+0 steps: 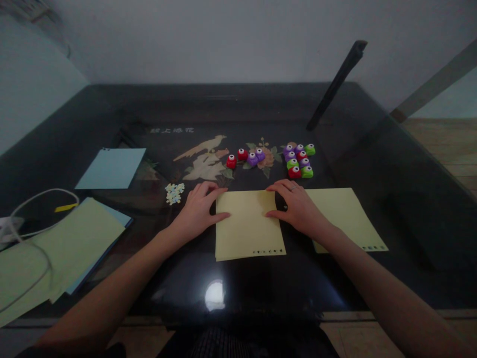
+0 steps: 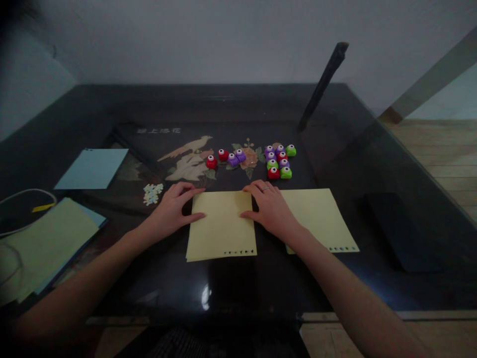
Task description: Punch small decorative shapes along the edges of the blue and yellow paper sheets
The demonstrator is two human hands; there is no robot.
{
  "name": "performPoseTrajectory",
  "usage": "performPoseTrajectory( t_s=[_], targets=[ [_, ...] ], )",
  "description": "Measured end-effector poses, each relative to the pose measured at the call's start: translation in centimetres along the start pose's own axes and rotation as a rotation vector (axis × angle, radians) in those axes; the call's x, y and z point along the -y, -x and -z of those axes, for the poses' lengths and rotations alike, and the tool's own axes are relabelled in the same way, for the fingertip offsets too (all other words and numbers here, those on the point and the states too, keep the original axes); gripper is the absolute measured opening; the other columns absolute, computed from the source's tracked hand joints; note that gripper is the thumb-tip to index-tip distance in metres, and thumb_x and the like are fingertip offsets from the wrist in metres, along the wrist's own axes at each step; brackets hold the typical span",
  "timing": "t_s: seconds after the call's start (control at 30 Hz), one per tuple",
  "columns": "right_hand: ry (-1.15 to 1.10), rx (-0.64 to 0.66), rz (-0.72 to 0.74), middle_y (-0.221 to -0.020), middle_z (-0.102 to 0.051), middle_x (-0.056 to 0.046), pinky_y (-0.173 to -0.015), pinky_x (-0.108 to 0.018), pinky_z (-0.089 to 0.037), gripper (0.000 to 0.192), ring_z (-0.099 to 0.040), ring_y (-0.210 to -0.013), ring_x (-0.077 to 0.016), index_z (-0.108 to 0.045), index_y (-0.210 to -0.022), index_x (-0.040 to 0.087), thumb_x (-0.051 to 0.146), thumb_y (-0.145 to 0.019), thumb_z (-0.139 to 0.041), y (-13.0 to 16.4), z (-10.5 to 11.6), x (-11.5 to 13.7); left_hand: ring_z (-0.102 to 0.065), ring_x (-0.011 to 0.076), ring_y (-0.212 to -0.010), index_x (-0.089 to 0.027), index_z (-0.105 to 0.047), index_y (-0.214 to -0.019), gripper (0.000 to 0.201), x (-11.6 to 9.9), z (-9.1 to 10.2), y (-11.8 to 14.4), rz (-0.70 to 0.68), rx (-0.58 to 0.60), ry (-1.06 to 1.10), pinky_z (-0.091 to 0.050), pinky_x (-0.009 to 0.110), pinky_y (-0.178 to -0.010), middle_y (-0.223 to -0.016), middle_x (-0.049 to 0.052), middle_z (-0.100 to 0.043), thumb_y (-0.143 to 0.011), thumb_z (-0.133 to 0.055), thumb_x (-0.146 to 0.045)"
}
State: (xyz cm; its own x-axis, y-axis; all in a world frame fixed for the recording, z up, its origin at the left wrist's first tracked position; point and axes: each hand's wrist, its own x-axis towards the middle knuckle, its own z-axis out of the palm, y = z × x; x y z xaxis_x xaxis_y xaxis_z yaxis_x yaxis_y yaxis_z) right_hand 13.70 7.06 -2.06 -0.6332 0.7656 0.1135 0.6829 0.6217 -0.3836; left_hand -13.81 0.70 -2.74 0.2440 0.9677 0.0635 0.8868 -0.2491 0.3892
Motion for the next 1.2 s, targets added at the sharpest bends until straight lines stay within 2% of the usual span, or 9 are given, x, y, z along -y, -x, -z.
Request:
performPoseTrajectory(
  t_s=[0.1,0.23,0.33,0.5,0.67,0.77,0.87,1.03,1.2],
  targets=[
    [-0.054,-0.075,-0.031,-0.104,-0.065,-0.010,-0.084,-0.040,-0.043,0.029,-0.060,-0.099,-0.0280,-0.061,-0.101,0.017,0.023,-0.076,-0.072,-0.2,-0.2,0.0,-0.048,0.0303,-0.110,-0.018,-0.055,-0.126,0.056,-0.2,0.1,0.1,0.004,-0.012,-0.005,-0.042,0.045,-0.094,-0.119,0.012,-0.051,-0.078,-0.071,-0.041],
    [-0.117,-0.140,-0.081,-0.082,-0.067,-0.004,-0.074,-0.034,-0.039,0.010,-0.062,-0.077,-0.0209,-0.061,-0.088,0.018,0.016,-0.080,-0.066,-0.3,-0.2,0.2,-0.050,0.0291,-0.110,-0.017,-0.055,-0.120,0.048,-0.8,0.3,0.1,-0.017,-0.032,-0.005,-0.042,0.044,-0.094,-0.118,0.011,-0.054,-0.079,-0.070,-0.038],
    [-0.147,-0.168,-0.094,-0.073,-0.067,-0.002,-0.071,-0.032,-0.038,0.004,-0.061,-0.070,-0.0185,-0.062,-0.081,0.018,0.017,-0.080,-0.066,-0.4,-0.1,0.3,-0.052,0.0285,-0.108,-0.018,-0.055,-0.113,0.041,-1.2,0.5,0.0,-0.012,-0.038,-0.007,-0.042,0.043,-0.092,-0.113,0.010,-0.059,-0.079,-0.070,-0.035],
    [-0.226,-0.163,-0.123,-0.074,-0.070,-0.003,-0.069,-0.031,-0.042,0.001,-0.063,-0.070,-0.0179,-0.065,-0.080,0.018,0.017,-0.081,-0.065,-0.4,0.0,0.5,-0.059,0.0255,-0.095,-0.019,-0.057,-0.103,0.026,-1.2,0.8,-0.1,0.083,-0.068,0.045,-0.043,0.040,-0.087,-0.099,0.006,-0.066,-0.081,-0.066,-0.029],
    [-0.380,-0.181,-0.162,-0.073,-0.069,-0.002,-0.064,-0.028,-0.045,0.003,-0.062,-0.066,-0.0154,-0.065,-0.081,0.018,0.019,-0.081,-0.063,-0.3,0.3,0.6,-0.060,0.0176,-0.068,-0.019,-0.061,-0.089,0.016,-0.9,0.9,-0.3,0.221,-0.110,0.364,-0.047,0.031,-0.069,-0.071,-0.001,-0.063,-0.080,-0.062,-0.032],
    [-0.461,-0.202,-0.206,-0.072,-0.068,-0.002,-0.063,-0.029,-0.045,0.006,-0.062,-0.066,-0.0158,-0.064,-0.081,0.018,0.024,-0.081,-0.063,-0.2,0.8,0.6,-0.062,0.0171,-0.067,-0.018,-0.061,-0.084,0.022,-0.5,0.7,-0.6,0.303,-0.123,0.660,-0.048,0.028,-0.065,-0.071,0.000,-0.065,-0.074,-0.068,-0.036],
    [-0.610,-0.140,-0.272,-0.075,-0.070,-0.003,-0.065,-0.031,-0.046,0.015,-0.063,-0.069,-0.0176,-0.062,-0.083,0.018,0.031,-0.078,-0.067,-0.2,1.3,0.6,-0.064,0.0172,-0.070,-0.017,-0.061,-0.082,0.029,-0.1,0.6,-0.8,0.365,-0.171,0.915,-0.050,0.029,-0.069,-0.074,0.001,-0.068,-0.067,-0.076,-0.037],
    [-0.819,0.065,-0.309,-0.075,-0.068,-0.004,-0.062,-0.030,-0.044,0.019,-0.061,-0.069,-0.0165,-0.063,-0.075,0.017,0.036,-0.079,-0.065,0.1,2.1,0.9,-0.064,0.0151,-0.069,-0.016,-0.063,-0.083,0.030,-0.4,0.8,-0.7,0.447,-0.269,1.075,-0.049,0.026,-0.067,-0.075,0.000,-0.069,-0.066,-0.079,-0.035],
    [-0.855,0.054,-0.356,-0.068,-0.064,-0.002,-0.058,-0.027,-0.039,0.019,-0.057,-0.063,-0.0132,-0.063,-0.072,0.016,0.035,-0.078,-0.067,0.2,2.2,1.1,-0.064,0.0138,-0.069,-0.017,-0.063,-0.081,0.024,-0.8,1.0,-0.6,0.441,-0.272,1.151,-0.050,0.025,-0.066,-0.073,-0.001,-0.069,-0.068,-0.078,-0.031]
  ],
)
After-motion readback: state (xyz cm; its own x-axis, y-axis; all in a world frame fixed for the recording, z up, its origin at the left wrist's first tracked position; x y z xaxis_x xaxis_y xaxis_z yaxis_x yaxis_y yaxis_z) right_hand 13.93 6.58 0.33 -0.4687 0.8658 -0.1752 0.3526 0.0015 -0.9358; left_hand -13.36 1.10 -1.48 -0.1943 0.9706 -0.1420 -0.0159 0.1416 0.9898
